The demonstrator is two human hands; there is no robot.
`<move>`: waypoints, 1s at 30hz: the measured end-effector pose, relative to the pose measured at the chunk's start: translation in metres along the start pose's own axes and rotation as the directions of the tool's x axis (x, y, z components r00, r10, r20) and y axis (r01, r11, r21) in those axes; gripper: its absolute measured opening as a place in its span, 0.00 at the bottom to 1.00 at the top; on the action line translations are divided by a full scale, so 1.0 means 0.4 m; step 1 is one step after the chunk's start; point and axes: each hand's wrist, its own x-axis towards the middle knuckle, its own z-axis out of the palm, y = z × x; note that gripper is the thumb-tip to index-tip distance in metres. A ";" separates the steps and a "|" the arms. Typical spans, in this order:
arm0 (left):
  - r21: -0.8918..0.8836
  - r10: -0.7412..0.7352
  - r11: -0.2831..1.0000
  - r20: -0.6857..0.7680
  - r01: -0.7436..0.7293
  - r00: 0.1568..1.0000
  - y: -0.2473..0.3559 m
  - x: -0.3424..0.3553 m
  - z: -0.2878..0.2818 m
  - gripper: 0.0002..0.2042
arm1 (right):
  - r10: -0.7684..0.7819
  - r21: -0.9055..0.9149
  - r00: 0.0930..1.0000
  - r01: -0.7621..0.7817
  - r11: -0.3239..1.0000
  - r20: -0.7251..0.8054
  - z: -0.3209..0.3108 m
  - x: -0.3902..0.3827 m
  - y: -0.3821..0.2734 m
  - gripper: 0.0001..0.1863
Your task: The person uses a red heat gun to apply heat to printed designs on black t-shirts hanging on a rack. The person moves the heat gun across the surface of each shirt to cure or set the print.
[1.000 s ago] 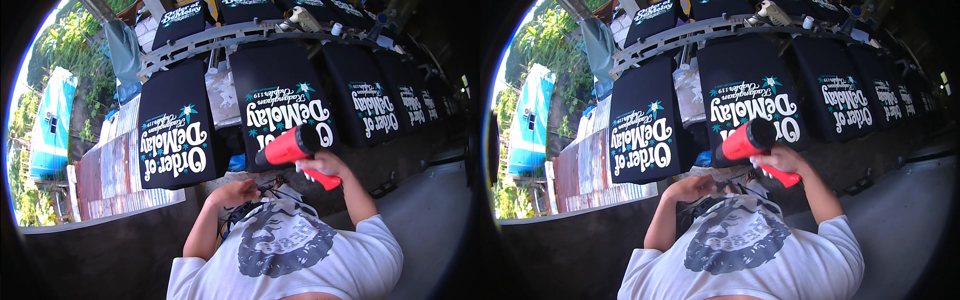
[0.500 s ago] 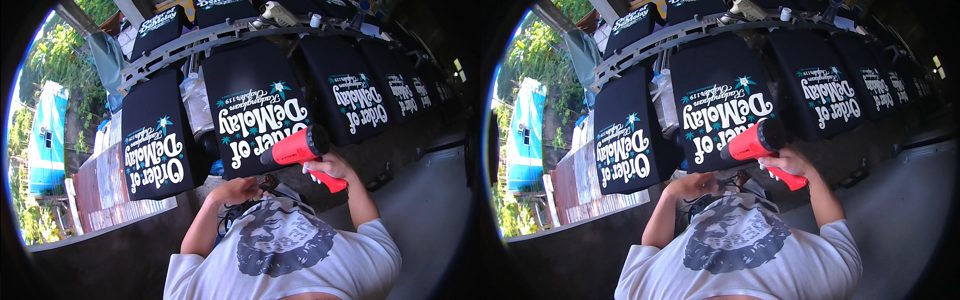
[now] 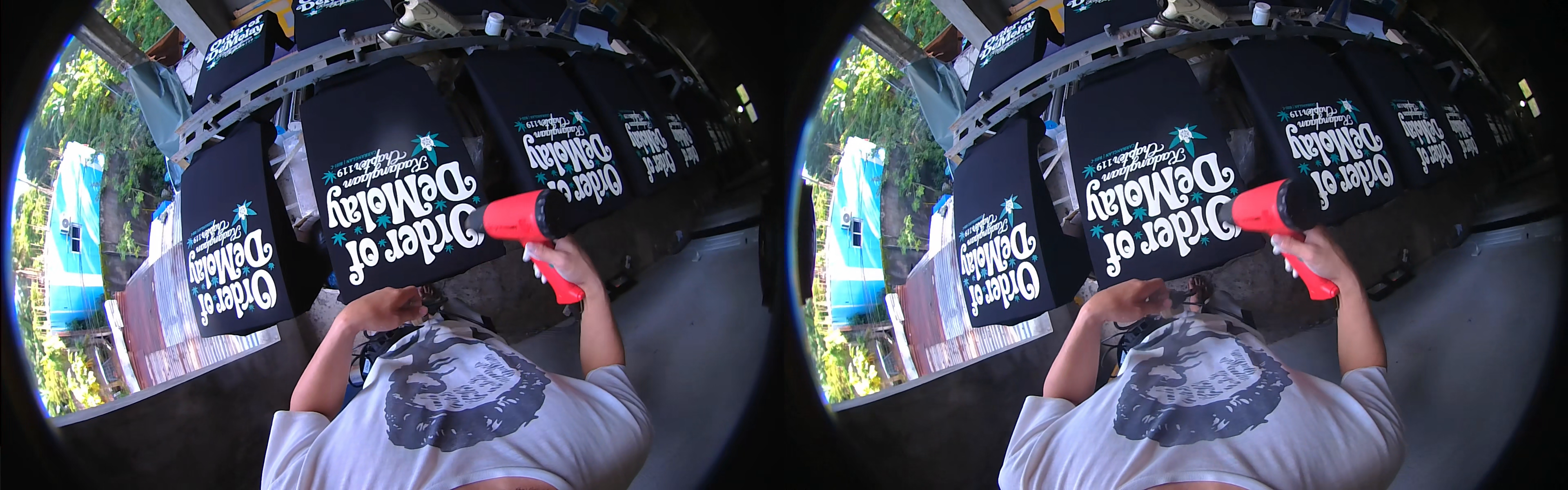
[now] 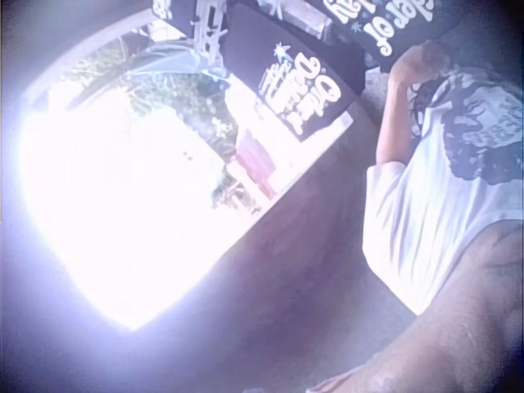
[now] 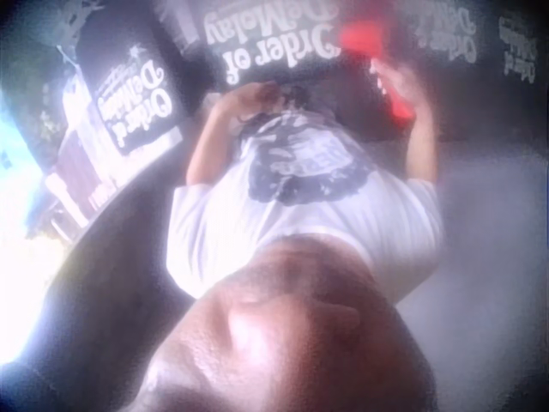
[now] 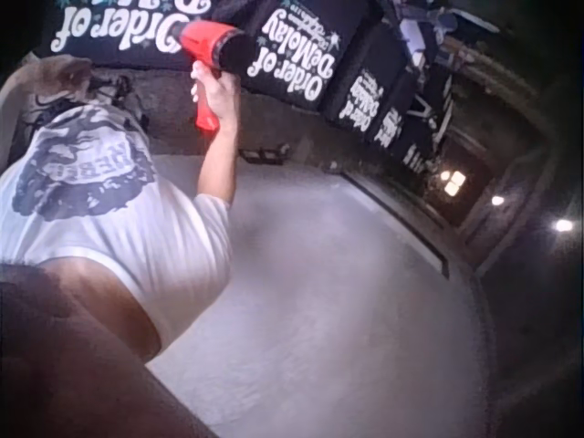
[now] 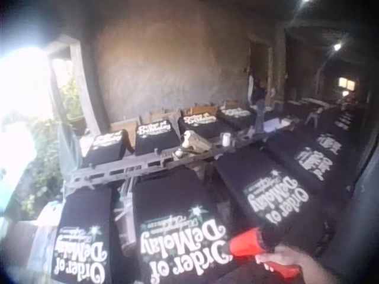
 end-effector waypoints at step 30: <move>-0.069 -0.226 0.972 -0.025 0.224 0.974 -0.024 -0.033 -0.007 0.21 | -0.225 0.002 0.915 0.238 0.971 0.335 0.122 0.281 -0.140 0.16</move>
